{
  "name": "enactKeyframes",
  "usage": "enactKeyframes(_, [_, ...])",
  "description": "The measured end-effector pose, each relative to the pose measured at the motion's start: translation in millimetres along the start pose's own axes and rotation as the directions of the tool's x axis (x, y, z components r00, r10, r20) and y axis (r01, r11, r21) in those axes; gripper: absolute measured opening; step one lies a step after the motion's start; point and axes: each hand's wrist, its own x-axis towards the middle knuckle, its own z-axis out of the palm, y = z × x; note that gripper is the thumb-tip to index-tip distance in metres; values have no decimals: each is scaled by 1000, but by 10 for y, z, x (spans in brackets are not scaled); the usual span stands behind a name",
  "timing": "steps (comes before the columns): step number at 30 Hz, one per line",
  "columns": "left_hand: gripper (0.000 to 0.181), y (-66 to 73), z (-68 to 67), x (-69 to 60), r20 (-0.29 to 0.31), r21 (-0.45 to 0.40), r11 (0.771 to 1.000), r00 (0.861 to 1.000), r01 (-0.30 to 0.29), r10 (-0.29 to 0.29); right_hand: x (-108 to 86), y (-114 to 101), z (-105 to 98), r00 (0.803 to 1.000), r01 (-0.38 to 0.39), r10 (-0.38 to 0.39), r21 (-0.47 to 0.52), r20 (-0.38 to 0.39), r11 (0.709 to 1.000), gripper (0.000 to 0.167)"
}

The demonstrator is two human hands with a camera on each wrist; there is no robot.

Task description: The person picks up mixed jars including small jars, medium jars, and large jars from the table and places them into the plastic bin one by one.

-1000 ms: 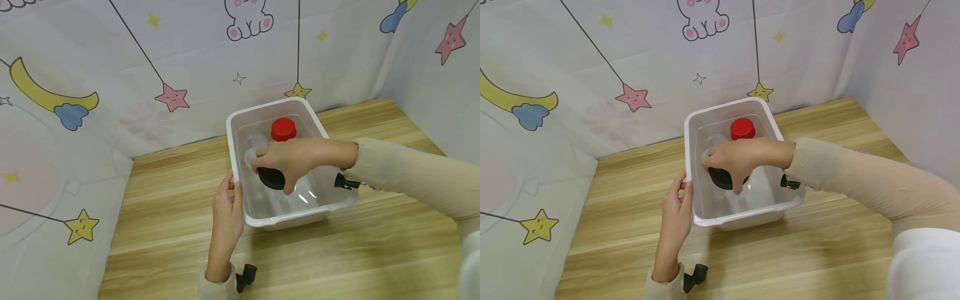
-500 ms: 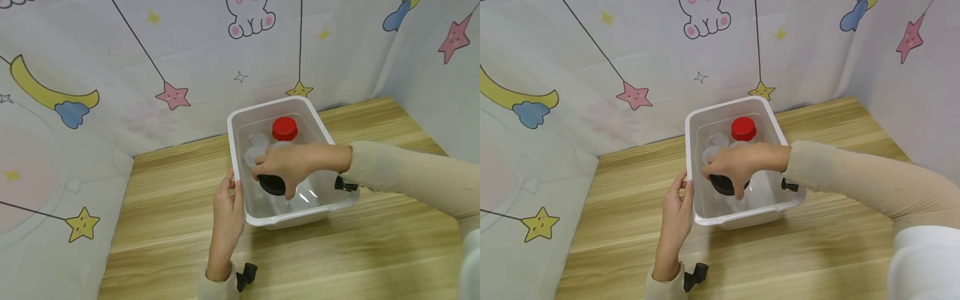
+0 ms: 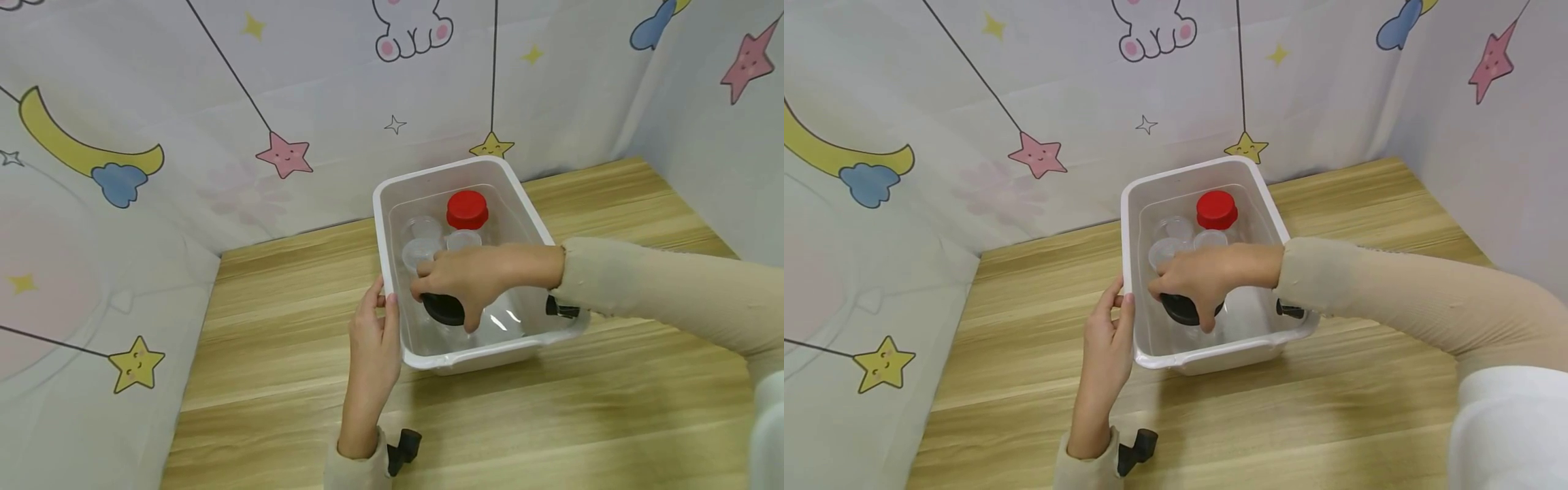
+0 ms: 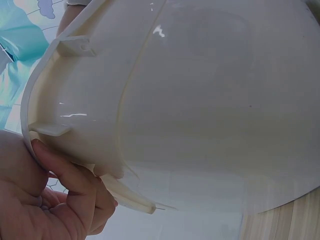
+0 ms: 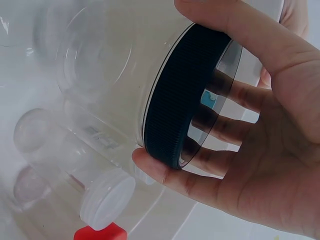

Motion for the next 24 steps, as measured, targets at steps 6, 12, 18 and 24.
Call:
enactKeyframes(6, [46, -6, -2, 3, -1, -7, 1000, 1000, 2, -2, 26, 2, 26, 1000, -3, 3, -20, 7, 1000, 71])
enactKeyframes(12, [46, -14, 0, 0, 2, -5, 1000, 1000, 19, -19, 67, 1, 68, 1000, -3, 4, -34, 27, 999, 72])
enactKeyframes(18, [47, -32, 1, 2, 10, -4, 1000, 1000, 15, -15, 109, 12, 130, 1000, 11, -10, -35, 26, 999, 73])
enactKeyframes(24, [48, -22, -5, -2, 15, 6, 1000, 1000, 17, -17, 134, 24, 190, 1000, 14, -14, -37, 23, 999, 73])
